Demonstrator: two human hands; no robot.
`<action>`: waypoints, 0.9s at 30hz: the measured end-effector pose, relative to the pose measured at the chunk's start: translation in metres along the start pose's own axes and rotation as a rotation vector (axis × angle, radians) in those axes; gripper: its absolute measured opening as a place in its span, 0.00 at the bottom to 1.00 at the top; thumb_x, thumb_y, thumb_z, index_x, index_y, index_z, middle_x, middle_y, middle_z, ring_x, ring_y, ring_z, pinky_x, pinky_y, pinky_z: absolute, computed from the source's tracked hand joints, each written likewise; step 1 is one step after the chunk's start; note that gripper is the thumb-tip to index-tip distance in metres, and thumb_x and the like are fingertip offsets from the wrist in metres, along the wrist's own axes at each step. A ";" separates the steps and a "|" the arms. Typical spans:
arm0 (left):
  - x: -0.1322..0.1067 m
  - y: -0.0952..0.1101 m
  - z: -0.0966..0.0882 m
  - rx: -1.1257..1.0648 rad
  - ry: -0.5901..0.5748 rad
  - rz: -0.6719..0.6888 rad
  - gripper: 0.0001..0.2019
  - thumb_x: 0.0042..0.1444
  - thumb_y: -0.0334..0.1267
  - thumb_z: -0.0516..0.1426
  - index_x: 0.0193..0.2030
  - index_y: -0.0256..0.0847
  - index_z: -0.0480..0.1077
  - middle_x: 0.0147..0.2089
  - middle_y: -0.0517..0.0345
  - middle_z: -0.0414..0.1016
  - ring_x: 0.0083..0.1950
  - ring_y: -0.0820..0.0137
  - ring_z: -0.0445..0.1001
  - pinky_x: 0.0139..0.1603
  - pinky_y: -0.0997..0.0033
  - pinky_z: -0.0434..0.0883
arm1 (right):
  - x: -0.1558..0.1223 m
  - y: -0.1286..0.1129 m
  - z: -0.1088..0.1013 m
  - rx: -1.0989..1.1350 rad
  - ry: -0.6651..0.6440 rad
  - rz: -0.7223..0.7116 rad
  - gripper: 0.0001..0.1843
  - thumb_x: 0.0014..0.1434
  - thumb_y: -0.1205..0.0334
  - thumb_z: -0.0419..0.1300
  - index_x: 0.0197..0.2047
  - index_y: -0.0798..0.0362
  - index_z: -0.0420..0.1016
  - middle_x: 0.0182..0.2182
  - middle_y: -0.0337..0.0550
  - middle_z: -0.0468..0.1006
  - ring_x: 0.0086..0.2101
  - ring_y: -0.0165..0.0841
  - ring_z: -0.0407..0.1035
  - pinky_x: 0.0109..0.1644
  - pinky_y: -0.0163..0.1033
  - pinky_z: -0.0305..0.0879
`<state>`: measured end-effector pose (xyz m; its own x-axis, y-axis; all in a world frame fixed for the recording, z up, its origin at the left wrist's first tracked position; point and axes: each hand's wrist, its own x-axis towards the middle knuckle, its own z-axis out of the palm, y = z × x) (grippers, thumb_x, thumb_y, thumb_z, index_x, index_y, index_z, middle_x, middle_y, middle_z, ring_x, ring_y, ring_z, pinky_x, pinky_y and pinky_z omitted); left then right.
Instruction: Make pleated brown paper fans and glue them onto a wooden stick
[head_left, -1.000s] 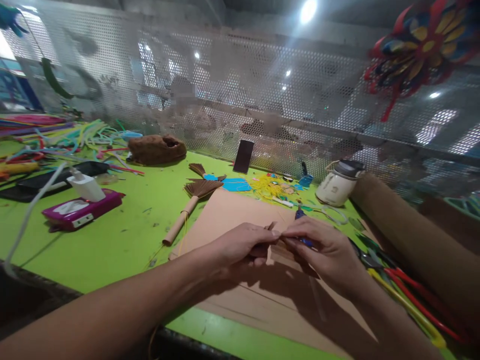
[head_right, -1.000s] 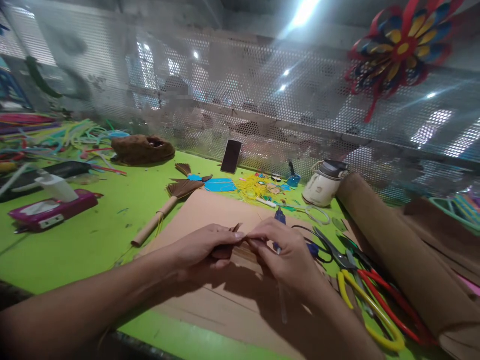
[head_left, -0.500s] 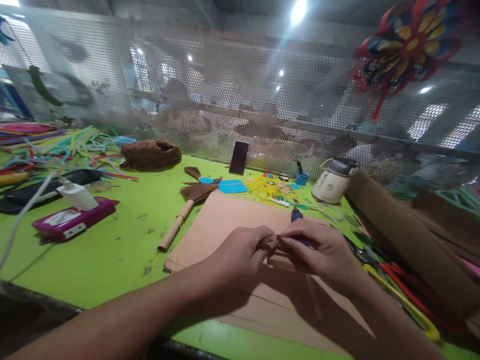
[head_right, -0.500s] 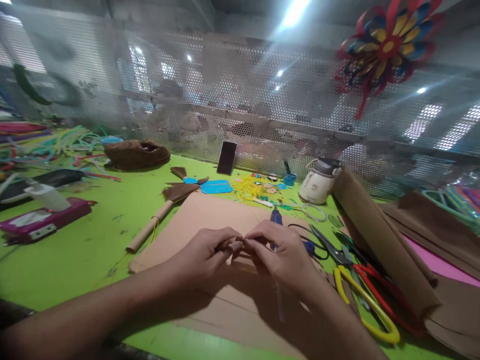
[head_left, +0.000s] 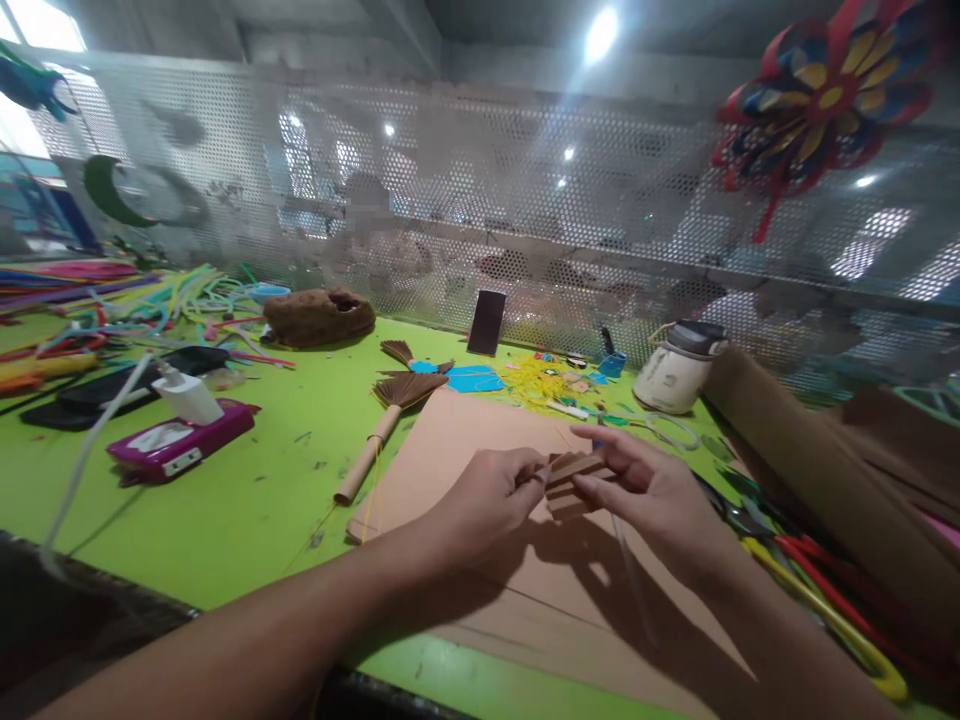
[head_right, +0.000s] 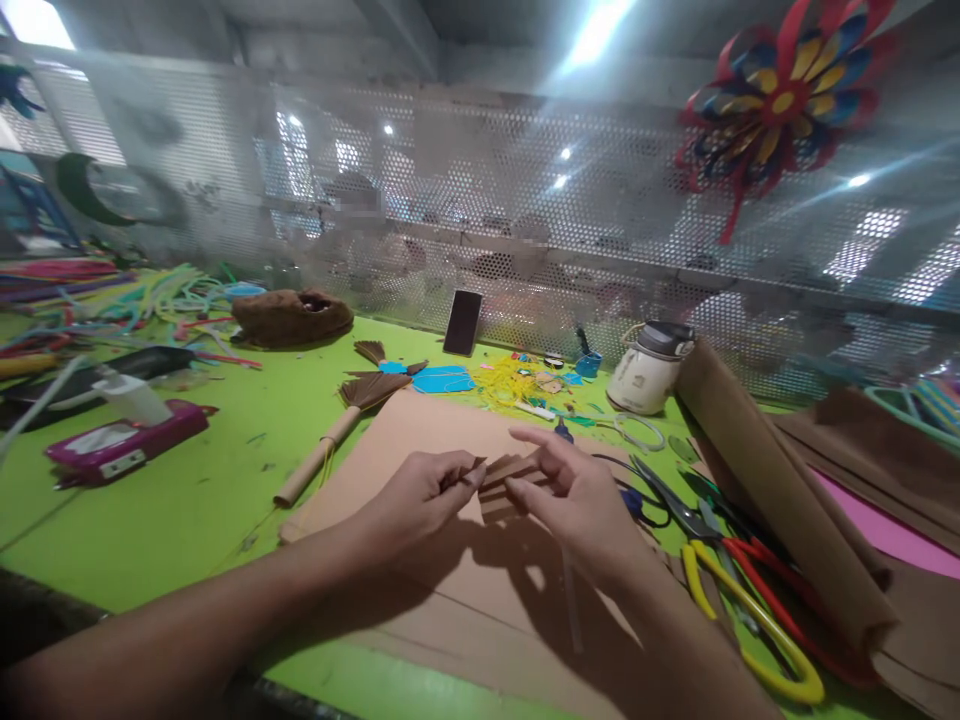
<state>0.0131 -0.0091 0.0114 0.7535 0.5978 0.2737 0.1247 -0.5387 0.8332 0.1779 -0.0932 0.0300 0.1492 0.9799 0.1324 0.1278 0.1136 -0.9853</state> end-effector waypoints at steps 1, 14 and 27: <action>-0.002 0.001 0.000 0.048 -0.006 0.020 0.11 0.59 0.34 0.47 0.29 0.37 0.67 0.28 0.59 0.69 0.28 0.74 0.63 0.30 0.74 0.59 | 0.001 0.002 0.000 0.004 0.015 0.003 0.26 0.49 0.61 0.66 0.51 0.53 0.68 0.32 0.42 0.78 0.33 0.33 0.72 0.39 0.40 0.70; -0.011 0.000 0.003 0.380 -0.055 0.096 0.08 0.56 0.33 0.49 0.34 0.40 0.69 0.29 0.57 0.73 0.27 0.72 0.64 0.28 0.73 0.56 | 0.005 0.012 -0.002 0.170 0.029 0.150 0.19 0.45 0.60 0.70 0.40 0.56 0.76 0.31 0.44 0.79 0.31 0.31 0.71 0.36 0.36 0.66; -0.009 0.005 0.002 0.118 -0.071 -0.084 0.14 0.61 0.38 0.45 0.37 0.37 0.70 0.31 0.54 0.73 0.28 0.73 0.66 0.29 0.75 0.61 | 0.002 0.008 0.001 0.102 0.083 0.026 0.23 0.48 0.61 0.68 0.47 0.56 0.71 0.27 0.40 0.77 0.26 0.29 0.69 0.32 0.37 0.67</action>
<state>0.0083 -0.0188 0.0121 0.7802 0.6025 0.1680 0.2605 -0.5571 0.7885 0.1778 -0.0904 0.0225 0.2319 0.9663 0.1114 0.0236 0.1089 -0.9938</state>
